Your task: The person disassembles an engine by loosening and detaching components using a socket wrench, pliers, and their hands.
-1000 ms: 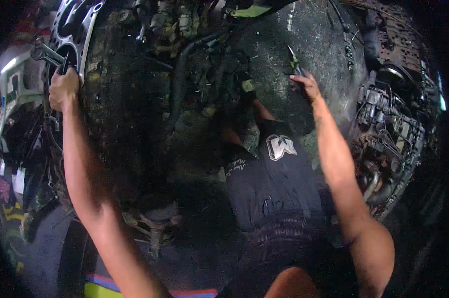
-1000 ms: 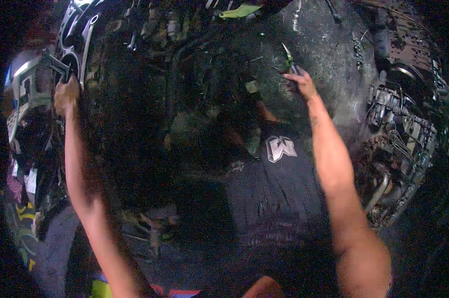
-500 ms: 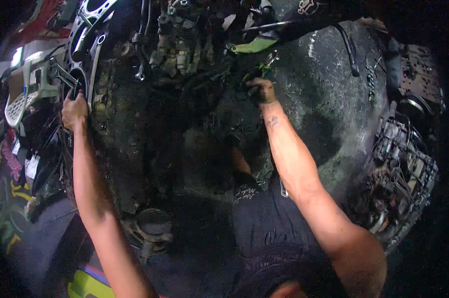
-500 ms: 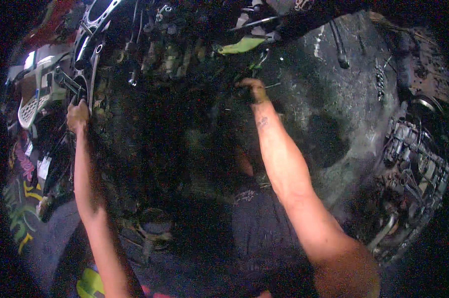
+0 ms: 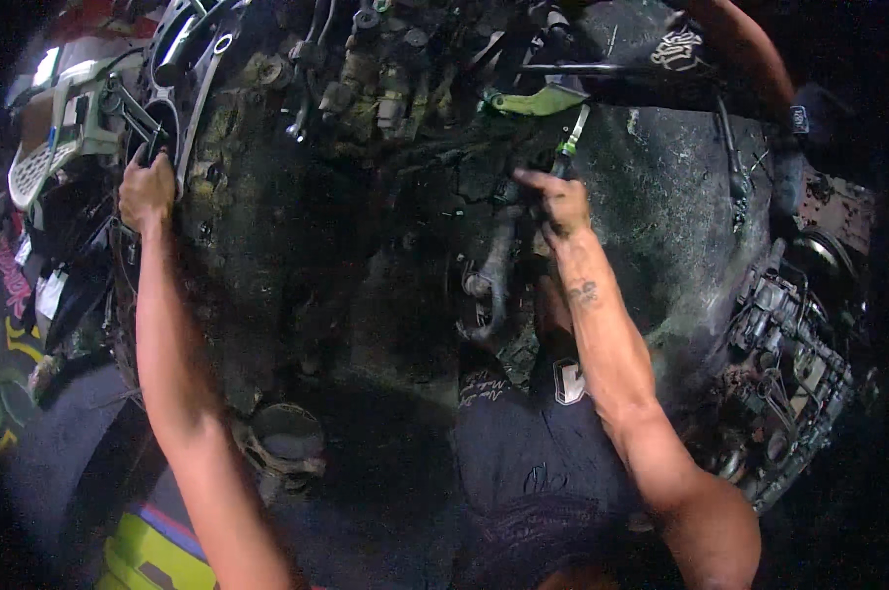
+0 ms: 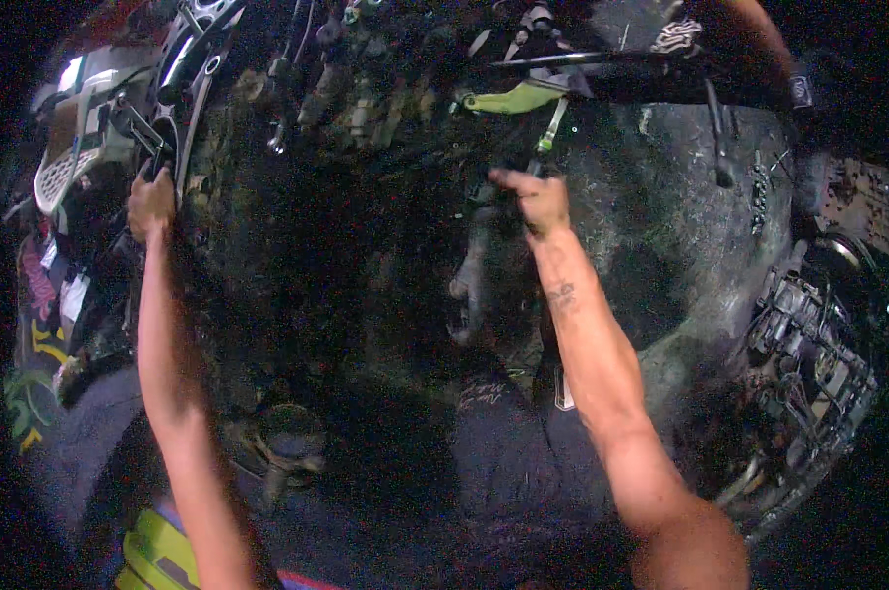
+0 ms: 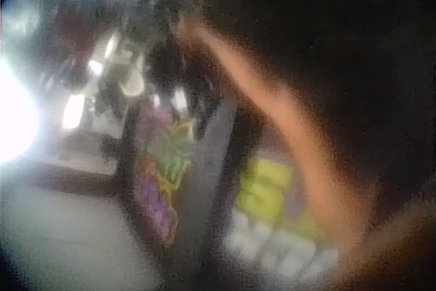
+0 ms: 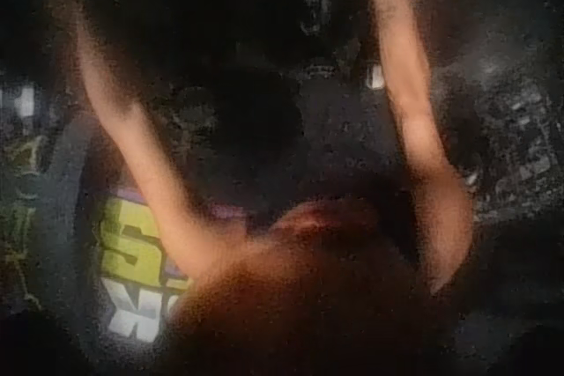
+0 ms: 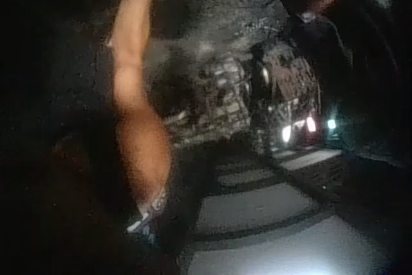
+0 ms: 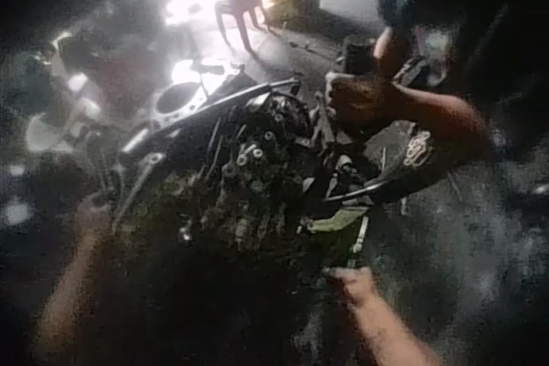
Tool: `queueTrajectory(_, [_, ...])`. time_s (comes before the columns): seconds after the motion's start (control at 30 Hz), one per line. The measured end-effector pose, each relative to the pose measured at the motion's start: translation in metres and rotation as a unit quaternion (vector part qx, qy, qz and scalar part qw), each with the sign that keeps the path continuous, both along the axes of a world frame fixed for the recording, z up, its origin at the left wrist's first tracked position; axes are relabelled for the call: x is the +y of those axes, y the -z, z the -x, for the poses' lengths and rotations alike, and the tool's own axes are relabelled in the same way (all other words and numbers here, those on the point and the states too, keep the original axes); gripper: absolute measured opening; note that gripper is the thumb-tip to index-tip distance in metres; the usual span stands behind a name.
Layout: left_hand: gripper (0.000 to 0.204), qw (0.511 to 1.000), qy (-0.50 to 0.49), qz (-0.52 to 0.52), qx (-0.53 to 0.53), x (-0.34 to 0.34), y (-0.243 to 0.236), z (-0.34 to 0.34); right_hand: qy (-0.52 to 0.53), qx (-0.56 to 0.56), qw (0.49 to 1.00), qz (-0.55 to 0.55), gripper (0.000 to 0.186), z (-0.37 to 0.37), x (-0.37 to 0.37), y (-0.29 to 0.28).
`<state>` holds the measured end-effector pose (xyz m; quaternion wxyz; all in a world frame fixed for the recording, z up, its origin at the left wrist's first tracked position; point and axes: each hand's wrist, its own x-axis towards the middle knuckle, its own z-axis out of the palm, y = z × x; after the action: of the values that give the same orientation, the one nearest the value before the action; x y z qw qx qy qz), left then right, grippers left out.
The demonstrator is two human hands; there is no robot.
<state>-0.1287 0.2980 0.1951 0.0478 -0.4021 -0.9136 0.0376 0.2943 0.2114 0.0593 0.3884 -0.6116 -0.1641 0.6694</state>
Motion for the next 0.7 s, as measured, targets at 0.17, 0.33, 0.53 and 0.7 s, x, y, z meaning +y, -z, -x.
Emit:
queueTrajectory(0.17, [0.043,1.0,0.026,0.002,-0.008,0.0,0.009,0.008,-0.027,-0.096,0.993,-0.061,0.036,0.003,0.007,0.051])
queueTrajectory(0.33, [0.042,0.999,0.028,-0.015,-0.034,0.014,0.022,-0.01,-0.054,-0.327,0.943,-0.033,0.052,-0.042,0.004,0.097])
queueTrajectory(0.53, [0.046,0.944,0.193,-0.267,-0.026,-0.014,-0.006,0.026,-0.313,-0.385,0.868,0.023,0.053,-0.059,-0.025,0.001])
queueTrajectory(0.7, [0.027,0.932,0.166,-0.313,-0.075,-0.044,-0.038,-0.07,-0.276,-0.257,0.925,0.035,0.044,-0.171,-0.067,-0.003])
